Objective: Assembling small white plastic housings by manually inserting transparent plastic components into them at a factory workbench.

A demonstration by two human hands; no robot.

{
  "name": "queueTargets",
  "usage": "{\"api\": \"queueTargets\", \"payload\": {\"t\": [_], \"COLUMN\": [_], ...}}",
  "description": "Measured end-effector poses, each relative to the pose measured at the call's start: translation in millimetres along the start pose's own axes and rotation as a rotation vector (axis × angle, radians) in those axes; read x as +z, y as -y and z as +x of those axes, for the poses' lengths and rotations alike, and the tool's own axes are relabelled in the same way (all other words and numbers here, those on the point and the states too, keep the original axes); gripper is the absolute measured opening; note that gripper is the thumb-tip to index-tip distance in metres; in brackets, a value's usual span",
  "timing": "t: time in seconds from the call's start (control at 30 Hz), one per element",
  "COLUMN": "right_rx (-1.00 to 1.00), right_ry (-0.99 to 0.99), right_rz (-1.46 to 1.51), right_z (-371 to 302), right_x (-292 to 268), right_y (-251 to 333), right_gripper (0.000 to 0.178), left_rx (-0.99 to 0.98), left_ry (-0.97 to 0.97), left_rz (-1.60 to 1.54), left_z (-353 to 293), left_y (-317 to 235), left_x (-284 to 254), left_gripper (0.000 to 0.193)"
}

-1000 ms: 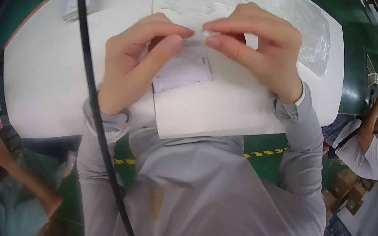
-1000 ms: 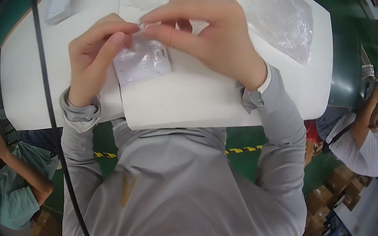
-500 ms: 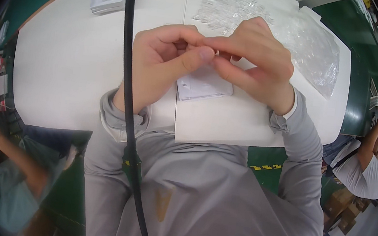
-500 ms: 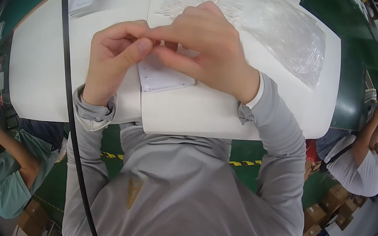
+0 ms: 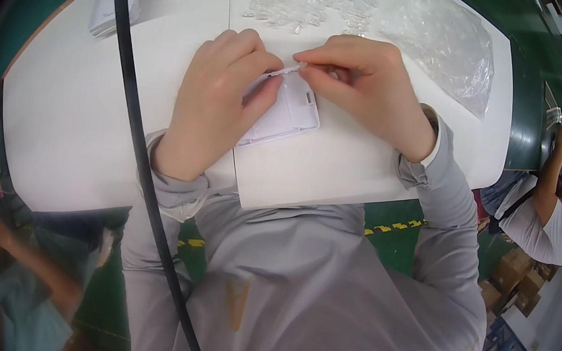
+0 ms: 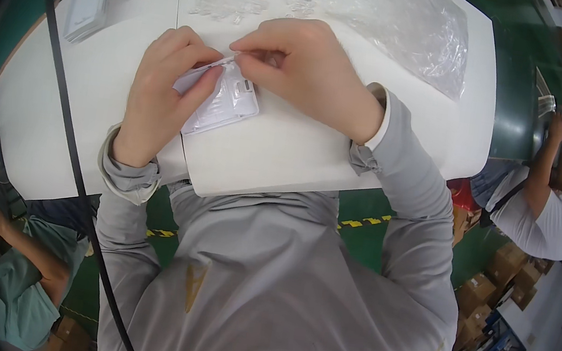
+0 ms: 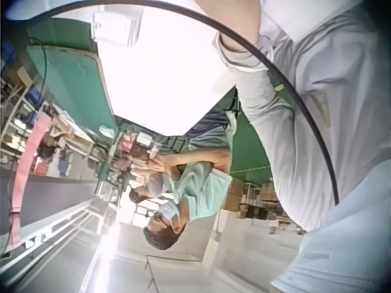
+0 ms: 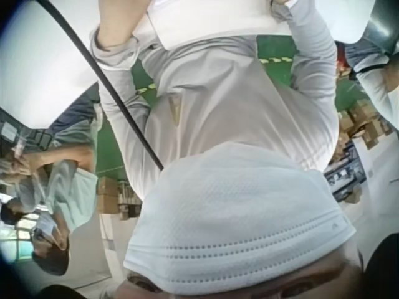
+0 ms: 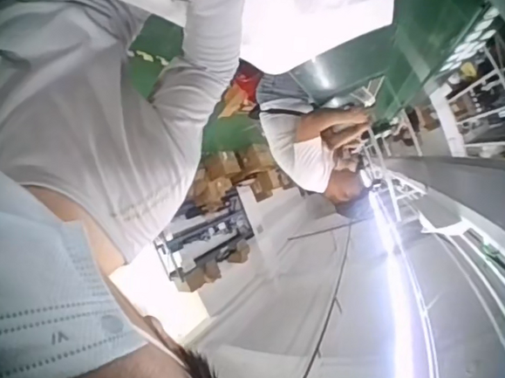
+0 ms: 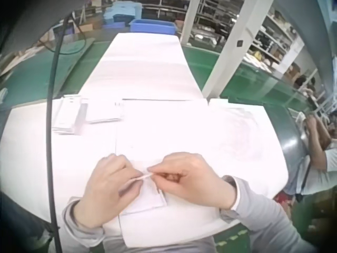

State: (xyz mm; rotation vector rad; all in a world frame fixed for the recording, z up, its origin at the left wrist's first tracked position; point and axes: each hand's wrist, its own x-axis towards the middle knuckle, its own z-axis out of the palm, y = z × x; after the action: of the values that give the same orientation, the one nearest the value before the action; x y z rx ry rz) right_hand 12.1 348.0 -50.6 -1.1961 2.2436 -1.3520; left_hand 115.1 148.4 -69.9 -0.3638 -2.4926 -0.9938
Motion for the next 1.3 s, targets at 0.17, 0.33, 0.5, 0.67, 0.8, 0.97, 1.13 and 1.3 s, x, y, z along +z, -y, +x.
{"api": "queueTargets", "payload": {"t": [0.17,0.33,0.5,0.67,0.8,0.97,1.13,1.3], "right_rx": [-0.009,-0.188,-0.208,-0.154,-0.087,-0.298,-0.386,-0.747], "right_ry": [-0.019,0.009,0.02,0.02,0.039,-0.002,0.257,-0.206], "right_rz": [-0.082,-0.297,-0.407,-0.35,-0.281,-0.625,-0.743,-0.45], "right_z": [-4,-3,-2,-1,0,1,36,33], "right_x": [2,-2,0,-1,-3,1,-5,1], "right_y": [2,8,14,12,3,13,15,-1], "right_gripper": [0.016,0.015,0.014,0.012,0.012,0.004,0.013,0.017], "left_rx": [0.01,-0.047,-0.06,-0.066,-0.071,-0.059,-0.052,-0.083], "left_ry": [-0.019,-0.05,-0.049,-0.031,-0.028,-0.051,-0.041,-0.193], "left_rz": [0.032,0.033,0.033,0.036,0.034,-0.003,0.038,-0.018], "left_z": [-2,-5,-7,-5,-4,0,-5,-2], "left_y": [6,-3,-5,-4,-3,-3,-4,-19], "left_x": [8,14,10,10,12,14,6,-5], "left_gripper": [0.014,0.014,0.013,0.012,0.012,0.013,0.016,0.026]}}
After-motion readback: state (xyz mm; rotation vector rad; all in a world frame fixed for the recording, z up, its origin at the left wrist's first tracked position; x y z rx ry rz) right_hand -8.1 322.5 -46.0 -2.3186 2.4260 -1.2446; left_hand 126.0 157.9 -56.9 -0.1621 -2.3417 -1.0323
